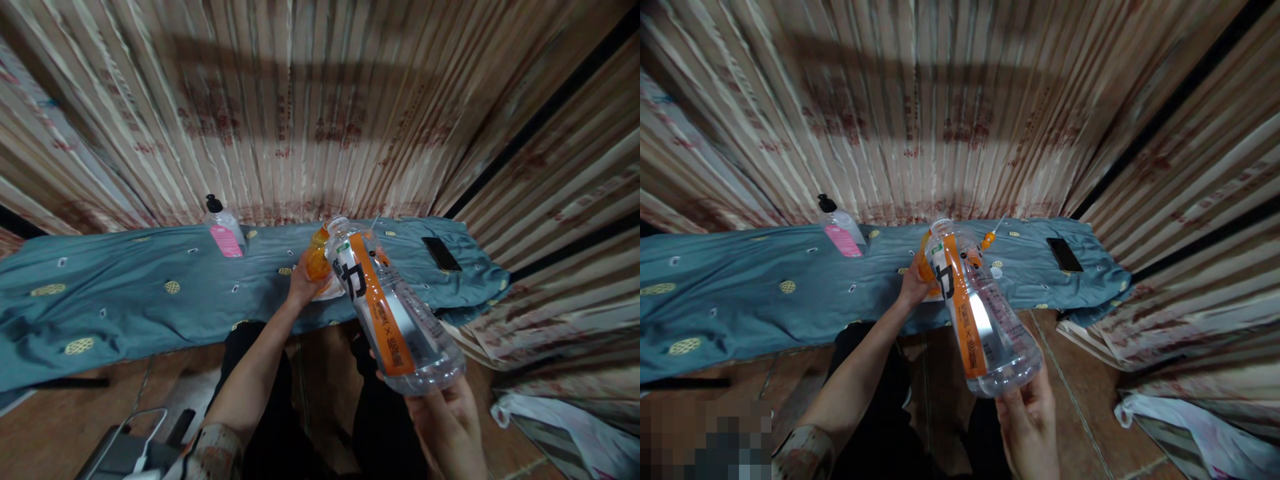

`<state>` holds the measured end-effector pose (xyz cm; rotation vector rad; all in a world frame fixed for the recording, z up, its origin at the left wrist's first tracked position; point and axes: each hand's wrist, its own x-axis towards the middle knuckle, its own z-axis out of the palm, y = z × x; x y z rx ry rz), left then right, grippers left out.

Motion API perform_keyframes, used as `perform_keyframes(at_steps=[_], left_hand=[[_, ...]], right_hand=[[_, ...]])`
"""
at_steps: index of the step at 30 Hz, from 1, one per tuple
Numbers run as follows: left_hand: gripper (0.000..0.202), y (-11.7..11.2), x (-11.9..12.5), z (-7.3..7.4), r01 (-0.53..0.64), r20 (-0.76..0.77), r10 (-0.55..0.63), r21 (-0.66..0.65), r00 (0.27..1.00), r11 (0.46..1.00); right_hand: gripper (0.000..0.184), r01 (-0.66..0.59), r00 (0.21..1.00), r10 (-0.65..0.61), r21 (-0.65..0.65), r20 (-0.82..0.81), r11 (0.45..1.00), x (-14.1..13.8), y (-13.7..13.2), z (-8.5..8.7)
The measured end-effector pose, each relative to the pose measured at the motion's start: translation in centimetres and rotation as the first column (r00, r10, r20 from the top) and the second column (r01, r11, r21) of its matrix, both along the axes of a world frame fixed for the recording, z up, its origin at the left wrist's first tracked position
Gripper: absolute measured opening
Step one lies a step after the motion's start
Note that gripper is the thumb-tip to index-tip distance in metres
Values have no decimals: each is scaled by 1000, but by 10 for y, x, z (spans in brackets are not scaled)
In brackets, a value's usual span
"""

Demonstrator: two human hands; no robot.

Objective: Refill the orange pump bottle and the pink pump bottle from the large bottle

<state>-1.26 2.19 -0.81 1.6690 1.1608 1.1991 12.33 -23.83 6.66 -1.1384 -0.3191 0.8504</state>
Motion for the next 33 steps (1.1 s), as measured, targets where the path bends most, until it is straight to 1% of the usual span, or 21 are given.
perform_keyframes(at_steps=[3, 8, 12, 17, 19, 22, 26, 33], left_hand=[[74, 1, 0, -1, 12, 22, -12, -11, 1000, 1000], [75, 1, 1, -3, 11, 39, -11, -4, 999, 1000], [75, 1, 1, -3, 11, 29, -10, -12, 1000, 1000], [73, 0, 1, 0, 11, 20, -11, -28, 1000, 1000], [74, 0, 0, 0, 7, 13, -7, -26, 1000, 1000], [75, 1, 0, -2, 10, 13, -10, -19, 1000, 1000], [77, 2, 0, -6, 11, 16, -10, -6, 1000, 1000], [79, 3, 0, -7, 13, 40, -13, -12, 999, 1000]], right_hand=[[62, 4, 1000, -4, -20, 15, 1000, 0, 0, 0], [57, 23, 1000, -23, -50, 11, 998, 1, 0, 0], [56, -9, 1000, 9, -45, 10, 999, 3, -1, 0], [60, 2, 1000, -1, -44, 29, 999, 2, -1, 0], [59, 2, 999, 0, -47, 39, 999, 2, 0, 0], [56, 5, 999, -3, -57, 34, 998, 1, 0, -1], [59, -6, 1000, 8, -64, 23, 998, 0, 0, 0], [60, -7, 1000, 9, -54, 27, 999, 1, 0, 1]])
